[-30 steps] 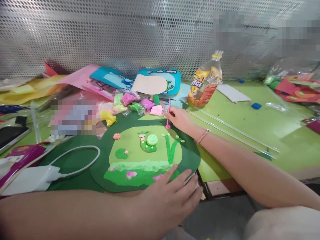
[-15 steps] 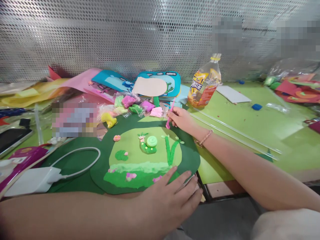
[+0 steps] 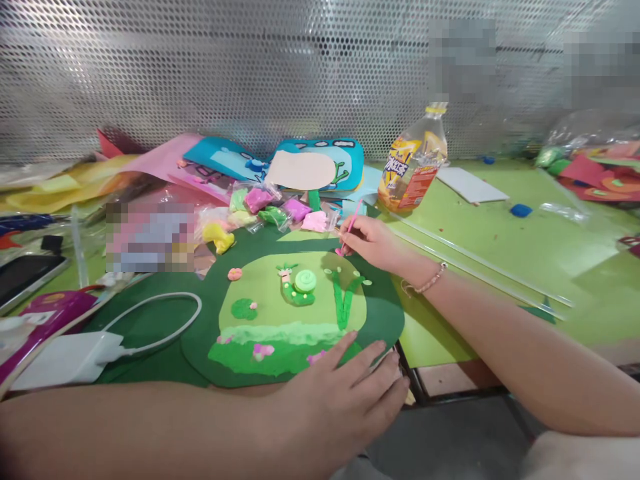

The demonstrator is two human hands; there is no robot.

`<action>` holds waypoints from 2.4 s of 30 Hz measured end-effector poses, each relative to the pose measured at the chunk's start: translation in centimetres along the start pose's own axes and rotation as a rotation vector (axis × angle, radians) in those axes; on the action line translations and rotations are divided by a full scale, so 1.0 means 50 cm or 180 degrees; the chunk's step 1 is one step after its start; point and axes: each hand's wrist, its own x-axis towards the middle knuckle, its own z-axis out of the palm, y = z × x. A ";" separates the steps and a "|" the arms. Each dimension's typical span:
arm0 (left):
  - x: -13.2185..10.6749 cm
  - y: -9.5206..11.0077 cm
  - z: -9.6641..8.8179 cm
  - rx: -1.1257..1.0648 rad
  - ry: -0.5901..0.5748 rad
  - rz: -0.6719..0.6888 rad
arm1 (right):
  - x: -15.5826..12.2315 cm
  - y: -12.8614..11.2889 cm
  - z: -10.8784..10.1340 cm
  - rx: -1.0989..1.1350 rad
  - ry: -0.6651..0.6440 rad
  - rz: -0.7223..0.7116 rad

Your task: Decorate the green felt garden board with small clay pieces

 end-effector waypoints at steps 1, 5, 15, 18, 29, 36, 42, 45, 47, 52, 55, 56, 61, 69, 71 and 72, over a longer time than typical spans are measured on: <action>0.000 0.000 -0.001 -0.0013 -0.0006 0.0008 | -0.002 0.000 -0.002 -0.0156 -0.0057 -0.0042; 0.000 -0.001 0.001 -0.0033 0.0007 0.0015 | -0.006 -0.005 -0.009 -0.0839 -0.0271 -0.0572; -0.002 0.003 0.008 -0.0071 0.0054 -0.0011 | -0.008 -0.018 -0.017 -0.1480 -0.0719 -0.1307; -0.001 0.004 0.007 -0.0075 0.0052 -0.0018 | -0.009 -0.021 -0.017 -0.1425 -0.0706 -0.1284; -0.003 0.001 0.003 -0.0033 -0.0005 0.0011 | -0.007 -0.011 -0.005 -0.0632 -0.0382 0.0042; -0.004 0.000 0.002 -0.0086 -0.0037 0.0007 | 0.006 -0.003 0.008 0.0657 0.0030 0.0772; -0.002 0.002 0.005 -0.0065 -0.0017 -0.0027 | 0.017 0.011 0.011 0.1112 0.0202 0.1098; -0.001 0.001 0.005 -0.0071 -0.0027 -0.0019 | 0.011 0.005 0.010 0.0858 0.0096 0.0963; -0.001 0.000 0.005 -0.0105 -0.0021 -0.0002 | 0.006 -0.002 0.008 0.0726 0.0078 0.0744; -0.001 0.000 0.005 -0.0113 -0.0017 -0.0036 | 0.001 -0.002 0.005 0.0616 0.0070 0.0394; -0.002 0.000 0.002 -0.0158 -0.0057 -0.0026 | 0.002 0.007 0.007 0.0449 0.0015 0.0340; -0.002 0.000 0.001 -0.0174 -0.0073 -0.0023 | 0.003 0.009 0.008 0.0391 0.0011 0.0336; -0.001 0.003 -0.004 -0.0297 -0.0165 -0.0042 | 0.005 0.012 0.014 0.0300 0.0040 0.0393; 0.048 -0.053 -0.093 -0.0092 -0.0482 -0.0586 | 0.014 0.015 0.022 0.0325 0.0107 0.0341; 0.070 -0.092 -0.130 0.0106 -0.1198 -0.1123 | 0.017 0.018 0.024 0.0342 0.0117 0.0329; 0.081 -0.112 -0.144 0.0283 -0.1327 -0.1355 | 0.019 0.019 0.024 0.0344 0.0132 0.0283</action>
